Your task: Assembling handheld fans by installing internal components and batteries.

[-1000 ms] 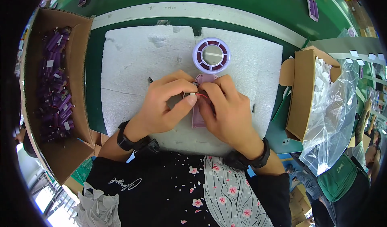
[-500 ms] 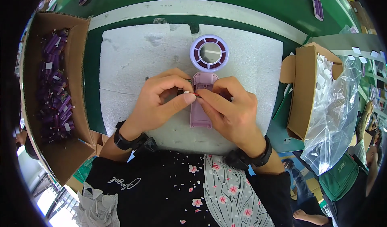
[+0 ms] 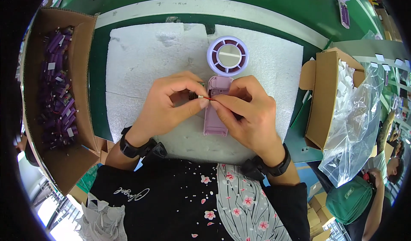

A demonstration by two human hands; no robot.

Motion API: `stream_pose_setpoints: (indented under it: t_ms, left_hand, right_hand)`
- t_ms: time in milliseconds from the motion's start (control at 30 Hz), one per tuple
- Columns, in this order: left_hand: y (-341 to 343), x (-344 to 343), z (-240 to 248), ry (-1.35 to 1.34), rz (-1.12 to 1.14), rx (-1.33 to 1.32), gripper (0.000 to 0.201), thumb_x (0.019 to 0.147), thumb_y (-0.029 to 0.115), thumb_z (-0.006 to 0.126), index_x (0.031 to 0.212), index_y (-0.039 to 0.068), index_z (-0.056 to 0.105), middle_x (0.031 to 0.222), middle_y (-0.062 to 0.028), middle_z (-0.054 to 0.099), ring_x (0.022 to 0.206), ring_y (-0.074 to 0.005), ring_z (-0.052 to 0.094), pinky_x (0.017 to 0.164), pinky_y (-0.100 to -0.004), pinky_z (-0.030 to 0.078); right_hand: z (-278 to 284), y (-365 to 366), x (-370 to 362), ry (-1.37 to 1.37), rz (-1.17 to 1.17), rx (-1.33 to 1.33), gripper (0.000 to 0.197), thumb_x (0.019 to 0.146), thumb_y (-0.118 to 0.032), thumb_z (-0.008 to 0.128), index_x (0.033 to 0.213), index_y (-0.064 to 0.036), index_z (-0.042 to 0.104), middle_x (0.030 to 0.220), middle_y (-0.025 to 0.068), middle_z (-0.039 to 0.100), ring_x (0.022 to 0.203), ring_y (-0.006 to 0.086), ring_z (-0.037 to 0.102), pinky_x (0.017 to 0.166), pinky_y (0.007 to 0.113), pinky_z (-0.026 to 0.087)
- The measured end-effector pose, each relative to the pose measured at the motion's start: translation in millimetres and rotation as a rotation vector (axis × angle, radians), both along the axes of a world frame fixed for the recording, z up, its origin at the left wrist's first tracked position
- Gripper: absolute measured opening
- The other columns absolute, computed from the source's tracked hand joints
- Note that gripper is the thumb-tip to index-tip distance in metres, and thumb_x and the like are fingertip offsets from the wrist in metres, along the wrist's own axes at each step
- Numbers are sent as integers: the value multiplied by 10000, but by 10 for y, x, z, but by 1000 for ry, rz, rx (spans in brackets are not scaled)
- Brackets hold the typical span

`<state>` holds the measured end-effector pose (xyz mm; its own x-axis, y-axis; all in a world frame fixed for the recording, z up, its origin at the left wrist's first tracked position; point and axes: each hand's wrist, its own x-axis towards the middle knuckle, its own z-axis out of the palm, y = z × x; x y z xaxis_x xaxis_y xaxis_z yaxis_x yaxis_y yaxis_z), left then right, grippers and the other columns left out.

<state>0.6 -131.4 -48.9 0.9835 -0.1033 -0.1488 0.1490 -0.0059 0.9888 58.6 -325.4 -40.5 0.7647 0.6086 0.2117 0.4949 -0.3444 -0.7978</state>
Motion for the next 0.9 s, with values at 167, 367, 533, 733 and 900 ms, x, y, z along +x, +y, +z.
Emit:
stream_pose_setpoints:
  t_ms: [167,367,533,733,900]
  left_hand:
    - [-30,2,5,-33,41,49,103,810,-47,667,906,-16,645,954,-72,611,832,-112,588,691,-225,482]
    - [-9,12,2,-80,12,105,150,796,-60,673,937,-11,652,963,-73,622,838,-117,598,706,-231,492]
    - [42,15,20,-13,-20,-118,273,806,-90,660,1065,-4,647,954,-56,632,875,-129,619,784,-252,522]
    - [83,24,86,155,-4,-211,335,815,-104,650,1134,-5,623,997,-48,639,924,-130,623,848,-261,525]
    - [100,28,60,202,4,-282,333,816,-104,653,1131,-7,608,1037,-51,635,936,-124,624,850,-260,527]
  right_hand:
    - [-5,12,-23,-23,-16,-51,192,722,14,749,908,-30,733,856,69,542,653,143,553,560,243,443]
    - [6,21,-30,-34,-21,-48,218,713,18,752,925,-33,736,843,59,541,644,140,552,553,241,439]
    - [4,9,28,-43,14,-26,224,700,7,762,915,-51,740,817,58,553,626,153,569,536,259,464]
    - [-10,-4,41,31,40,-19,229,686,0,772,904,-64,742,808,58,555,636,161,579,542,268,482]
    - [-10,-8,50,55,51,6,227,687,2,772,902,-64,743,810,60,543,631,162,564,542,270,470]
